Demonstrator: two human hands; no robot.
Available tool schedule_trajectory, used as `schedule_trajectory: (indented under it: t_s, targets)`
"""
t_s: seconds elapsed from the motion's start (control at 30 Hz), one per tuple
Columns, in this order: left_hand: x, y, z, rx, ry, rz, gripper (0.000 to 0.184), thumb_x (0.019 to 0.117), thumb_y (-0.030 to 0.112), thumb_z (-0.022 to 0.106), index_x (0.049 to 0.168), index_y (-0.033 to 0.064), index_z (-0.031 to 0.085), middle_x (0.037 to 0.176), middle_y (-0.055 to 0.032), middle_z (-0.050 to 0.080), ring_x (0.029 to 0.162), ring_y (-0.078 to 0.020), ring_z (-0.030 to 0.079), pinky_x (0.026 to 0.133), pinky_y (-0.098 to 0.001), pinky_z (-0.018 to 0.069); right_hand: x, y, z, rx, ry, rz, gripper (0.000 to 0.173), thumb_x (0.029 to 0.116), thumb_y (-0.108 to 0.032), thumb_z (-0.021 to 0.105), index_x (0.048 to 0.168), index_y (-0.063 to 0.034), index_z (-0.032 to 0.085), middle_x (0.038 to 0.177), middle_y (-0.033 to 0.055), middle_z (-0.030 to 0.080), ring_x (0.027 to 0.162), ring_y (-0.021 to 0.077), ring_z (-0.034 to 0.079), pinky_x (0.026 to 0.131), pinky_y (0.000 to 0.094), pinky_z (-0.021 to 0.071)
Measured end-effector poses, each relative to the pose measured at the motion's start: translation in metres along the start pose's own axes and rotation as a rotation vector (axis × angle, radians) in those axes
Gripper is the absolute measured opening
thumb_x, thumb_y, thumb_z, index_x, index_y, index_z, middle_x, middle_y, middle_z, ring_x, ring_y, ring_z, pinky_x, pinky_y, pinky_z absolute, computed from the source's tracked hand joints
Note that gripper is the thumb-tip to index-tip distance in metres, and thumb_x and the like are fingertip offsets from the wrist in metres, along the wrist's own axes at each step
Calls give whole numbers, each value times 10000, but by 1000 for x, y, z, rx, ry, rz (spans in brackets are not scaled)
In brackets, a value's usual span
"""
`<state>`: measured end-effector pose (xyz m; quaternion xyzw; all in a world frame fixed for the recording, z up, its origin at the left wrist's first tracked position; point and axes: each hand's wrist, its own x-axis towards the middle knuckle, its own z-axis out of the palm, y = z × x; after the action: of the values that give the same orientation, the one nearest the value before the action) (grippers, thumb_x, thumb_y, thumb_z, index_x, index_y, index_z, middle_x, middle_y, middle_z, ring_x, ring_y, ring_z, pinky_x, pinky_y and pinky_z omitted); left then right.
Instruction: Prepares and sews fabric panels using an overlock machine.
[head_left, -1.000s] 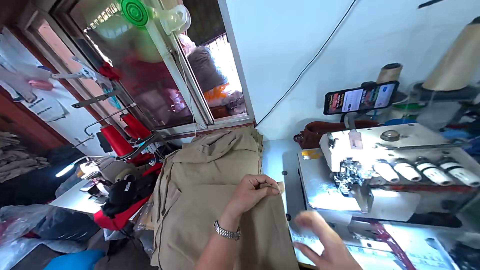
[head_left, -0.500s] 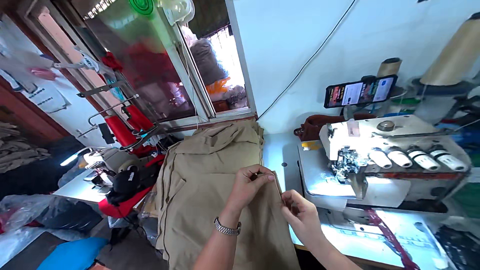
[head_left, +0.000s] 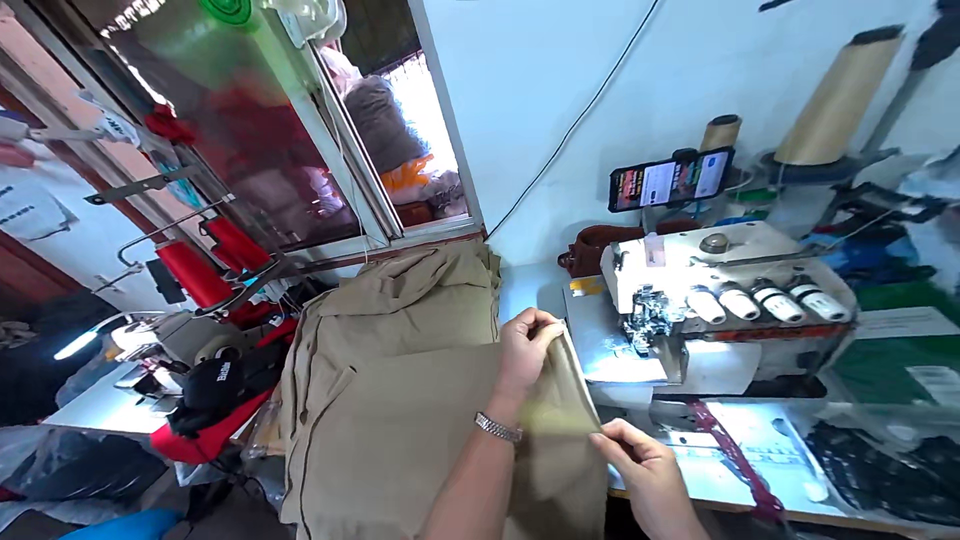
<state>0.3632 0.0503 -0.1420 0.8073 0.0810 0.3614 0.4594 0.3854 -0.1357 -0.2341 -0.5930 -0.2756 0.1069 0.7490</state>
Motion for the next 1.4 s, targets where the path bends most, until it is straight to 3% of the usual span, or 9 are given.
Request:
schedule_trajectory:
  t_s: [0.2,0.37,0.47,0.6,0.8,1.03,1.1,1.2,1.4]
  targets:
    - [1,6,83,-123,-90,83,74,942,14,667,1013,24,682,916,-57,691,803,-102,659,740,-266,566,-19,-27,-70,38,13,150,220,834,112,609,946,-53,701,844,-57,714,741,20,667,680,210,573]
    - [-8,3,98,160,-73,149,62,878,35,758,926,42,720,1001,-67,668,929,-132,660,830,-292,576,-31,-6,-81,28,-166,164,345,833,115,593,1158,20,655,1013,-4,721,824,41,695,752,253,606]
    - [-27,0,100,530,-37,327,77,915,131,721,936,108,791,1090,-86,672,1066,-246,618,937,-426,504,-35,5,-77,-45,-250,108,228,872,69,609,1084,43,687,963,16,735,862,18,691,807,229,586]
    - [-69,11,116,971,-30,312,334,890,95,650,1193,168,770,1255,-52,724,1180,-310,667,1008,-606,466,-40,15,-79,-88,-238,34,149,870,45,605,956,60,726,922,50,725,853,-4,669,805,193,563]
    - [-68,9,134,1067,57,279,353,894,113,657,1213,215,770,1260,-32,728,1166,-273,678,1014,-548,466,-37,3,-89,-58,-154,99,170,871,72,570,947,12,710,882,-30,713,789,-33,657,732,176,562]
    - [-50,19,110,748,-86,126,331,1027,276,560,1220,80,743,1214,-92,733,1194,-282,666,1081,-511,475,-20,-2,-84,-32,-70,68,190,866,61,563,939,-13,721,885,-47,721,810,-23,671,752,181,574]
    - [-40,25,91,764,-265,8,547,1027,468,531,1408,87,624,1455,-94,597,1421,-312,477,1193,-624,260,-7,0,-80,-17,-45,40,184,865,29,567,928,-42,725,868,-59,723,791,-20,673,730,184,577]
    - [-9,20,72,712,-601,-153,914,964,637,545,1633,87,248,1713,-122,153,1589,-312,44,1209,-683,-34,16,7,-75,28,-32,-15,179,869,-12,563,898,-76,728,849,-69,711,761,-15,660,697,168,562]
    - [45,2,67,673,-737,-129,1033,890,644,657,1624,46,243,1716,-173,60,1582,-362,-20,1214,-677,10,41,4,-67,57,-7,-34,189,864,34,562,900,-67,717,846,-68,699,757,-13,647,693,167,556]
